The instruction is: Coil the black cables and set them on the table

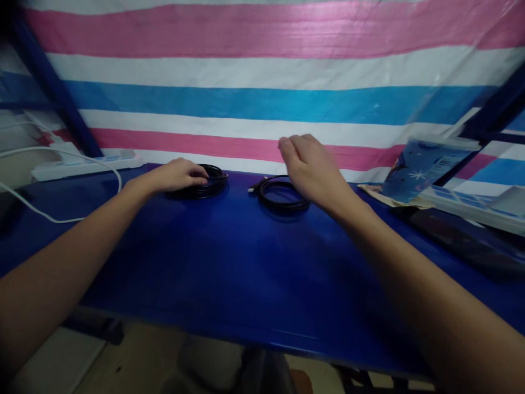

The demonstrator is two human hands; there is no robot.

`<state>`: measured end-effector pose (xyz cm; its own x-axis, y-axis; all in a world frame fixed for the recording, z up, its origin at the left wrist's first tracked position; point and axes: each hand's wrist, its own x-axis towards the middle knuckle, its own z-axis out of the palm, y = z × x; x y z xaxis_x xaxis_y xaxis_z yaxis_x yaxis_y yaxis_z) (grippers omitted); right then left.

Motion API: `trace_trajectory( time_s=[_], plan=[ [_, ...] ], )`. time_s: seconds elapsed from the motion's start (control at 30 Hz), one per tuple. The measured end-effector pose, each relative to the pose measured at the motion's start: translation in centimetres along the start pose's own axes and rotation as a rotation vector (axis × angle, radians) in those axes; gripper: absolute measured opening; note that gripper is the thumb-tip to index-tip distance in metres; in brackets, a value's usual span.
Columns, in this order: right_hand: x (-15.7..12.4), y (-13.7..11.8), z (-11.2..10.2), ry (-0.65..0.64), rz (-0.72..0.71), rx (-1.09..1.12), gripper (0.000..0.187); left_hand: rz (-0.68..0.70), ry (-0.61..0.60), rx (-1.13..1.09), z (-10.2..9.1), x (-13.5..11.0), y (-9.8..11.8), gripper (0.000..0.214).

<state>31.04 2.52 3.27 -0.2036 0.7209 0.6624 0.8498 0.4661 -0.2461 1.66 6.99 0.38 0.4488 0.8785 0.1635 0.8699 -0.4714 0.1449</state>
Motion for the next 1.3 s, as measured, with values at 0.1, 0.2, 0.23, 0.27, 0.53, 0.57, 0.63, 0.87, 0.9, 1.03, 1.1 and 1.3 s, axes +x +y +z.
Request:
trace_trajectory(
  time_s=[0.1, 0.2, 0.23, 0.27, 0.53, 0.57, 0.63, 0.87, 0.9, 1.03, 1.1, 1.3],
  plan=[
    [-0.2, -3.0, 0.6, 0.067, -0.101, 0.058, 0.038, -0.112, 0.228, 0.026, -0.6, 0.2, -0.7, 0.038],
    [-1.3, -4.9, 3.0, 0.14, -0.045, 0.293, 0.039, -0.218, 0.563, 0.057, -2.2, -0.7, 0.5, 0.039],
    [-1.7, -5.2, 3.8, 0.119, 0.013, 0.424, 0.042, -0.215, 0.654, 0.086, -2.7, -1.1, 1.6, 0.039],
    [-2.2, -5.4, 4.5, 0.044, 0.077, 0.575, 0.046, -0.177, 0.725, 0.128, -3.0, -1.6, 3.1, 0.039],
    [-2.4, -3.4, 3.7, -0.202, 0.643, 1.303, 0.018, 0.25, 0.425, 0.371, 3.1, -3.2, 16.0, 0.034],
    [-2.3, -3.1, 3.6, -0.203, 0.663, 1.283, 0.011, 0.268, 0.406, 0.363, 3.8, -3.1, 16.3, 0.034],
    [-2.1, -2.6, 3.5, -0.198, 0.635, 1.234, 0.009, 0.255, 0.378, 0.341, 4.1, -2.8, 16.0, 0.039],
    [-2.2, -2.8, 3.6, -0.062, 0.4, 1.204, 0.011, 0.297, 0.444, 0.307, 1.7, -2.2, 14.1, 0.03],
    [-2.2, -2.9, 3.5, -0.05, 0.389, 1.205, 0.01, 0.274, 0.474, 0.285, 1.5, -2.1, 13.9, 0.03],
    [-2.1, -2.9, 3.1, -0.058, 0.416, 1.138, 0.008, 0.207, 0.454, 0.274, 0.1, -1.0, 12.4, 0.045],
    [-2.1, -2.8, 2.8, -0.092, 0.449, 1.09, 0.008, 0.229, 0.369, 0.362, -1.1, -0.1, 11.5, 0.047],
    [-1.9, -2.2, 2.2, -0.097, 0.469, 1.017, 0.014, 0.137, 0.283, 0.339, -2.9, 2.6, 9.8, 0.028]
  ],
)
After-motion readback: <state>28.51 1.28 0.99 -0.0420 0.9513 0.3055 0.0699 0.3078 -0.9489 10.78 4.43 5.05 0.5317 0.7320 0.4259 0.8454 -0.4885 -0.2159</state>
